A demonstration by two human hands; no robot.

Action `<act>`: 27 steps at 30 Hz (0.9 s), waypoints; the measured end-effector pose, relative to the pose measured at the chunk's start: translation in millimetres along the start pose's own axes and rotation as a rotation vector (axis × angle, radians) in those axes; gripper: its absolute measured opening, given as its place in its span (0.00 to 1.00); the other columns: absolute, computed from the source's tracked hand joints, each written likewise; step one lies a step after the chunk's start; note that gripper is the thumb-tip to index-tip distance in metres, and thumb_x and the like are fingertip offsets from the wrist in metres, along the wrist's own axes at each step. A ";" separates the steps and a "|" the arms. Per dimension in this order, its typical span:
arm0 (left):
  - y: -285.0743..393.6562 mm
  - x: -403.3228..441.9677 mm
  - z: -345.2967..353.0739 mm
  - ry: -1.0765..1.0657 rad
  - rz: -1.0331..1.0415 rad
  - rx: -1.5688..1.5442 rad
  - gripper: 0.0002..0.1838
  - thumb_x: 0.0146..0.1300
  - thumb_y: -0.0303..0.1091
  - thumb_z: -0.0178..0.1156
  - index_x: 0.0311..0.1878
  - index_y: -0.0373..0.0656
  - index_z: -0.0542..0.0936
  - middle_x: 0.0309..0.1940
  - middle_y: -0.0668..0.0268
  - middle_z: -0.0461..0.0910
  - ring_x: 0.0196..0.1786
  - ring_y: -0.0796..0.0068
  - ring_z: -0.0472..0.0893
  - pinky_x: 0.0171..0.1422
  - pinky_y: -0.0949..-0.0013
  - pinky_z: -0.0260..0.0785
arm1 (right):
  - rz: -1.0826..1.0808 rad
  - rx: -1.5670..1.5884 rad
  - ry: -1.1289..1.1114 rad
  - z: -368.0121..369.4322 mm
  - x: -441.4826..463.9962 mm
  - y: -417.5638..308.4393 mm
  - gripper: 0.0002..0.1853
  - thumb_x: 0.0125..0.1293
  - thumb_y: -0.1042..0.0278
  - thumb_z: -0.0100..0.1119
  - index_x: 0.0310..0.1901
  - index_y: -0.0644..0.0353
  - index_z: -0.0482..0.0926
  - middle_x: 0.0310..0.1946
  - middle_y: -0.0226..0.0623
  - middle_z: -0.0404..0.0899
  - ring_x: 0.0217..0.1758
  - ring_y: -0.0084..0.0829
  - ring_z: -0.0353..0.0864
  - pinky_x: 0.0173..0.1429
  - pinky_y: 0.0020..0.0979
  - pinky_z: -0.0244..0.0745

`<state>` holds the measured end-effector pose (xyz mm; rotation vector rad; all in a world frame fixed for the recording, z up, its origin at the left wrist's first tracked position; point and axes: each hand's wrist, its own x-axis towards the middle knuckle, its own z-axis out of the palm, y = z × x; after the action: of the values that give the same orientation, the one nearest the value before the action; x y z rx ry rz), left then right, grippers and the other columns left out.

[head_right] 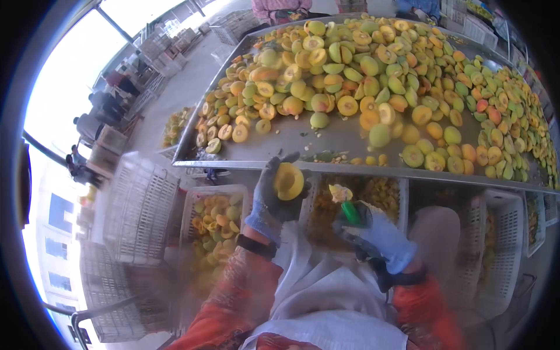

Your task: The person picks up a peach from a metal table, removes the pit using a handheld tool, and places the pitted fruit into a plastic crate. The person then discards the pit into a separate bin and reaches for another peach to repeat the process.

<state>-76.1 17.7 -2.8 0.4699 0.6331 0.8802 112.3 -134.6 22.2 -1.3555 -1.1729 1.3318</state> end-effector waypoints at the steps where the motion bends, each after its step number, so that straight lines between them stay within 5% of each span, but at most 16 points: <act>1: -0.9 -2.8 2.1 0.000 0.051 0.014 0.25 0.63 0.49 0.51 0.56 0.41 0.70 0.41 0.58 0.78 0.35 0.64 0.80 0.41 0.64 0.74 | -0.169 -0.615 0.264 1.7 9.0 36.0 0.15 0.57 0.66 0.61 0.44 0.62 0.74 0.32 0.32 0.75 0.30 0.19 0.75 0.31 0.21 0.70; 3: -15.0 -5.7 3.7 -0.045 0.824 1.091 0.23 0.61 0.43 0.55 0.57 0.42 0.70 0.40 0.61 0.79 0.44 0.66 0.80 0.47 0.66 0.75 | -0.102 -0.447 0.302 5.8 10.3 43.2 0.15 0.60 0.66 0.59 0.46 0.63 0.73 0.32 0.30 0.75 0.34 0.19 0.74 0.36 0.21 0.70; 5: -21.7 -18.0 9.5 -0.073 0.758 1.232 0.24 0.59 0.42 0.56 0.57 0.42 0.70 0.41 0.61 0.78 0.45 0.66 0.79 0.48 0.65 0.74 | 0.165 0.701 0.119 24.0 18.7 27.0 0.18 0.59 0.70 0.61 0.51 0.60 0.70 0.37 0.31 0.75 0.39 0.19 0.76 0.36 0.26 0.74; 9: -10.5 -38.9 30.2 -0.108 0.595 1.794 0.28 0.53 0.41 0.59 0.59 0.44 0.69 0.46 0.61 0.76 0.50 0.65 0.77 0.53 0.61 0.72 | 0.009 0.740 0.170 46.3 30.1 15.5 0.21 0.59 0.70 0.60 0.54 0.60 0.68 0.37 0.28 0.74 0.36 0.18 0.75 0.35 0.26 0.76; 11: -11.4 -35.3 19.5 -0.104 0.677 2.041 0.31 0.54 0.41 0.61 0.60 0.44 0.66 0.47 0.61 0.75 0.51 0.65 0.76 0.53 0.60 0.71 | -0.195 0.355 0.162 49.8 32.9 19.3 0.22 0.60 0.70 0.60 0.56 0.59 0.67 0.36 0.27 0.74 0.35 0.14 0.75 0.28 0.21 0.75; 13: -32.2 -21.6 -23.0 -0.166 -0.177 0.344 0.36 0.50 0.41 0.66 0.61 0.43 0.63 0.46 0.62 0.76 0.49 0.67 0.77 0.51 0.63 0.71 | -0.137 0.269 0.169 56.4 28.1 14.9 0.22 0.60 0.71 0.59 0.56 0.60 0.68 0.37 0.31 0.75 0.36 0.20 0.76 0.33 0.23 0.75; 14: -43.6 -23.4 -44.5 -0.249 0.283 0.993 0.40 0.46 0.42 0.70 0.61 0.43 0.62 0.45 0.62 0.76 0.47 0.67 0.77 0.52 0.64 0.70 | -0.098 0.177 0.193 56.3 26.4 10.5 0.21 0.60 0.73 0.58 0.55 0.60 0.68 0.39 0.35 0.75 0.38 0.26 0.77 0.38 0.25 0.74; 15: -40.4 -25.3 -42.5 -0.248 0.283 0.994 0.40 0.46 0.42 0.70 0.61 0.43 0.62 0.45 0.62 0.76 0.47 0.67 0.77 0.52 0.64 0.70 | -0.060 0.084 0.217 56.6 26.5 8.4 0.20 0.61 0.74 0.57 0.55 0.61 0.68 0.40 0.40 0.76 0.40 0.32 0.79 0.43 0.28 0.74; 16: -33.9 -29.6 -34.3 -0.178 0.614 1.338 0.29 0.48 0.39 0.67 0.53 0.44 0.69 0.42 0.62 0.77 0.45 0.65 0.77 0.48 0.64 0.70 | -0.313 -0.229 0.324 57.9 29.8 12.5 0.21 0.59 0.70 0.59 0.54 0.60 0.69 0.41 0.47 0.76 0.40 0.44 0.79 0.43 0.34 0.74; 17: -26.3 -35.0 -24.7 -0.090 0.955 1.668 0.18 0.50 0.36 0.64 0.45 0.45 0.77 0.39 0.62 0.79 0.43 0.63 0.76 0.44 0.65 0.70 | -0.310 -0.229 0.319 60.3 27.3 11.5 0.21 0.59 0.70 0.59 0.54 0.60 0.69 0.41 0.47 0.76 0.40 0.44 0.79 0.43 0.34 0.74; 18: -6.3 -42.3 -5.5 -0.139 0.588 1.798 0.33 0.50 0.42 0.67 0.57 0.38 0.68 0.46 0.56 0.77 0.50 0.62 0.76 0.57 0.63 0.68 | -0.318 -0.388 0.327 62.9 22.8 6.2 0.21 0.57 0.68 0.60 0.52 0.59 0.69 0.39 0.47 0.77 0.40 0.46 0.79 0.43 0.36 0.74; 19: -7.3 -39.5 -9.4 -0.133 0.590 1.793 0.33 0.50 0.42 0.67 0.57 0.38 0.68 0.46 0.56 0.77 0.50 0.62 0.76 0.57 0.63 0.68 | -0.328 -0.551 0.334 65.4 20.0 2.9 0.21 0.56 0.67 0.61 0.51 0.57 0.70 0.38 0.47 0.77 0.40 0.48 0.78 0.43 0.37 0.75; 21: -16.2 -30.2 -29.3 -0.171 0.501 1.067 0.27 0.59 0.48 0.56 0.55 0.37 0.71 0.47 0.55 0.76 0.51 0.61 0.76 0.57 0.62 0.68 | -0.387 -0.710 0.331 74.6 22.3 7.7 0.20 0.54 0.65 0.60 0.49 0.58 0.70 0.33 0.45 0.77 0.35 0.45 0.80 0.39 0.39 0.75; 23: -21.9 -24.3 -39.4 -0.177 0.556 1.161 0.26 0.65 0.50 0.45 0.56 0.38 0.71 0.49 0.55 0.76 0.52 0.61 0.75 0.57 0.60 0.67 | -0.270 -0.937 0.290 85.1 24.6 6.4 0.20 0.55 0.62 0.59 0.49 0.59 0.69 0.31 0.43 0.77 0.31 0.41 0.80 0.34 0.38 0.75; 25: -18.3 -29.4 -28.4 -0.139 0.073 -0.216 0.20 0.65 0.44 0.49 0.52 0.41 0.75 0.46 0.59 0.78 0.50 0.62 0.76 0.57 0.59 0.65 | -0.341 -0.988 0.278 91.1 29.7 9.6 0.20 0.56 0.62 0.57 0.49 0.61 0.69 0.30 0.40 0.76 0.27 0.37 0.80 0.30 0.36 0.73; 27: -15.3 -30.9 -25.0 -0.069 0.054 -0.272 0.24 0.66 0.48 0.43 0.52 0.37 0.73 0.47 0.54 0.76 0.50 0.56 0.75 0.59 0.54 0.65 | -0.432 -1.178 0.298 96.4 34.2 14.4 0.21 0.56 0.64 0.55 0.51 0.63 0.69 0.28 0.39 0.75 0.26 0.36 0.79 0.28 0.35 0.72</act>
<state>-99.3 -13.2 -20.8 0.2717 0.4306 0.9810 15.9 -105.9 -1.8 -1.8105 -1.9871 0.0145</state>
